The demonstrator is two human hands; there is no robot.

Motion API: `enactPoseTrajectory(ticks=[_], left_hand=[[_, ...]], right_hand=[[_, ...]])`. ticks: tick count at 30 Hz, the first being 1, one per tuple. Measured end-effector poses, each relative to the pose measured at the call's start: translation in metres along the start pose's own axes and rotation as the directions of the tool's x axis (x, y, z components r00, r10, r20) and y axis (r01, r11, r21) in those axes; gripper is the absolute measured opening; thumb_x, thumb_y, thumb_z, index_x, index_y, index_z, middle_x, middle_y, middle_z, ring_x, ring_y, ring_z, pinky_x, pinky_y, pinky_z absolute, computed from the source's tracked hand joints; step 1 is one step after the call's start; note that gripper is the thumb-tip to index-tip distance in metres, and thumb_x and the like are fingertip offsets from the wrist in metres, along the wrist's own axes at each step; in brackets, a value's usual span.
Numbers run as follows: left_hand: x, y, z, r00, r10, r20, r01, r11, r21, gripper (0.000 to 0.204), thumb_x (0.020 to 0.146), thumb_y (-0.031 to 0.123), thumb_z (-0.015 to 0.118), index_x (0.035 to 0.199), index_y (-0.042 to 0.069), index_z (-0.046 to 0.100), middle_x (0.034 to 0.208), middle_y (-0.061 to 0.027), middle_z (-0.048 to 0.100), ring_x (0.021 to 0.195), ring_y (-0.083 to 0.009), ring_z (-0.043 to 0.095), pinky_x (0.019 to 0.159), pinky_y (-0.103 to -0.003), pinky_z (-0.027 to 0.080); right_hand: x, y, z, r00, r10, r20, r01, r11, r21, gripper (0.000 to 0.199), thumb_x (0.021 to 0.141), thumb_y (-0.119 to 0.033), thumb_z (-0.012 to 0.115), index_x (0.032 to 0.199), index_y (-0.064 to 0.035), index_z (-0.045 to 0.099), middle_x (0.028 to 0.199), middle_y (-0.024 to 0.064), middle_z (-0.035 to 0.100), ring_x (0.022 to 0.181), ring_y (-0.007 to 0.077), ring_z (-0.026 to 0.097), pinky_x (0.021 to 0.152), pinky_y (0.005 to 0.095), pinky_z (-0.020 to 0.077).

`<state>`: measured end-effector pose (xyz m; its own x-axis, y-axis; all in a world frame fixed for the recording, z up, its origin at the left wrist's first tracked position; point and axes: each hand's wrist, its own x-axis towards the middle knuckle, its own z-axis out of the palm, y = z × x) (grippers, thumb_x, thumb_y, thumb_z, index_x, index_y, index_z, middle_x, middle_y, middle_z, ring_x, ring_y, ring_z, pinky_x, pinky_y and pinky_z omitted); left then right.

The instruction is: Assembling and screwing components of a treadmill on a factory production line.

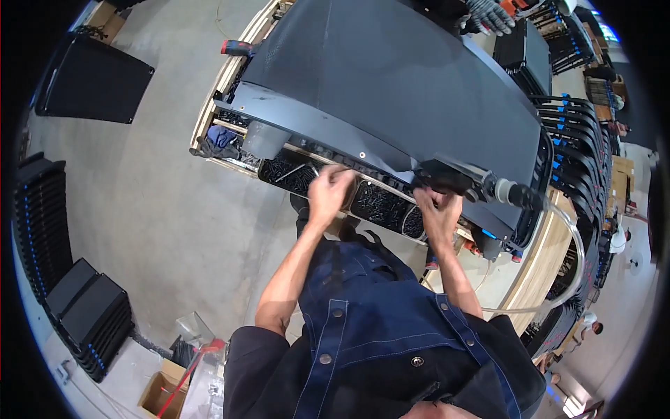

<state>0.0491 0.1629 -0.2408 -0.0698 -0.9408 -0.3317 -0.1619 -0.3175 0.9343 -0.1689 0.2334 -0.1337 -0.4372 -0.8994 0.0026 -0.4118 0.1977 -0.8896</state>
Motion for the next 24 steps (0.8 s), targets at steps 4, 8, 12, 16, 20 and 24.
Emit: enactPoseTrajectory(ticks=[4, 8, 12, 16, 20, 24], left_hand=[[0.043, -0.105, -0.068, 0.945, 0.310, -0.102, -0.168, 0.730, 0.663, 0.021, 0.088, 0.015, 0.069, 0.105, 0.004, 0.067, 0.101, -0.0163, 0.065, 0.098, -0.0382, 0.060, 0.088, -0.049, 0.047], [0.086, -0.150, -0.095, 0.957, 0.182, 0.225, -0.285, 0.457, 0.843, 0.032, 0.084, 0.013, 0.071, 0.113, 0.005, 0.060, 0.104, -0.0169, 0.063, 0.097, -0.0376, 0.061, 0.086, -0.048, 0.048], [0.101, -0.153, -0.104, 0.896, 0.209, 0.393, -0.444, 0.462, 0.768, 0.030, 0.083, 0.010, 0.070, 0.111, 0.005, 0.060, 0.103, -0.0176, 0.063, 0.098, -0.0381, 0.062, 0.090, -0.048, 0.049], [0.073, -0.107, -0.100, 0.874, 0.280, 0.397, -0.486, 0.531, 0.694, 0.033, 0.090, 0.006, 0.061, 0.123, 0.005, 0.060, 0.101, -0.0167, 0.066, 0.093, -0.0341, 0.065, 0.083, -0.045, 0.051], [0.025, -0.125, -0.121, 0.898, -0.233, 0.374, 0.201, 0.972, 0.123, 0.041, 0.083, -0.003, 0.049, 0.124, 0.002, 0.054, 0.108, -0.0137, 0.066, 0.079, -0.0263, 0.066, 0.073, -0.036, 0.054], [-0.027, -0.104, -0.114, 0.749, -0.514, 0.419, 0.623, 0.761, -0.181, 0.032, 0.082, -0.002, 0.044, 0.113, -0.001, 0.052, 0.105, -0.0127, 0.064, 0.055, -0.0122, 0.056, 0.048, -0.026, 0.046]], right_hand=[[-0.041, 0.008, 0.047, 0.867, 0.296, 0.402, -0.286, 0.954, -0.086, 0.023, 0.091, -0.019, 0.074, 0.105, -0.0017, 0.069, 0.088, 0.0068, 0.071, 0.078, 0.0108, 0.064, 0.072, 0.0283, 0.0534], [-0.037, 0.083, 0.131, 0.722, 0.335, 0.606, -0.215, 0.940, -0.264, 0.026, 0.091, -0.026, 0.068, 0.106, -0.0039, 0.070, 0.092, 0.0132, 0.073, 0.087, 0.0244, 0.073, 0.080, 0.0359, 0.0550], [-0.029, 0.121, 0.196, 0.803, 0.260, 0.537, 0.033, 0.879, -0.475, 0.026, 0.089, -0.021, 0.067, 0.110, -0.0060, 0.064, 0.098, 0.0160, 0.071, 0.087, 0.0345, 0.072, 0.078, 0.0450, 0.0569], [-0.032, 0.155, 0.212, 0.769, 0.271, 0.579, 0.255, 0.700, -0.667, 0.020, 0.089, -0.016, 0.063, 0.106, -0.0053, 0.062, 0.097, 0.0188, 0.069, 0.086, 0.0376, 0.071, 0.073, 0.0498, 0.0575], [-0.037, 0.169, 0.225, 0.727, 0.260, 0.636, 0.319, 0.692, -0.647, 0.019, 0.092, -0.019, 0.063, 0.103, -0.0038, 0.061, 0.093, 0.0227, 0.069, 0.089, 0.0411, 0.070, 0.077, 0.0539, 0.0548], [-0.038, 0.175, 0.219, 0.712, 0.300, 0.635, 0.335, 0.650, -0.682, 0.020, 0.092, -0.019, 0.062, 0.104, -0.0039, 0.063, 0.093, 0.0226, 0.070, 0.090, 0.0408, 0.070, 0.077, 0.0527, 0.0551]])
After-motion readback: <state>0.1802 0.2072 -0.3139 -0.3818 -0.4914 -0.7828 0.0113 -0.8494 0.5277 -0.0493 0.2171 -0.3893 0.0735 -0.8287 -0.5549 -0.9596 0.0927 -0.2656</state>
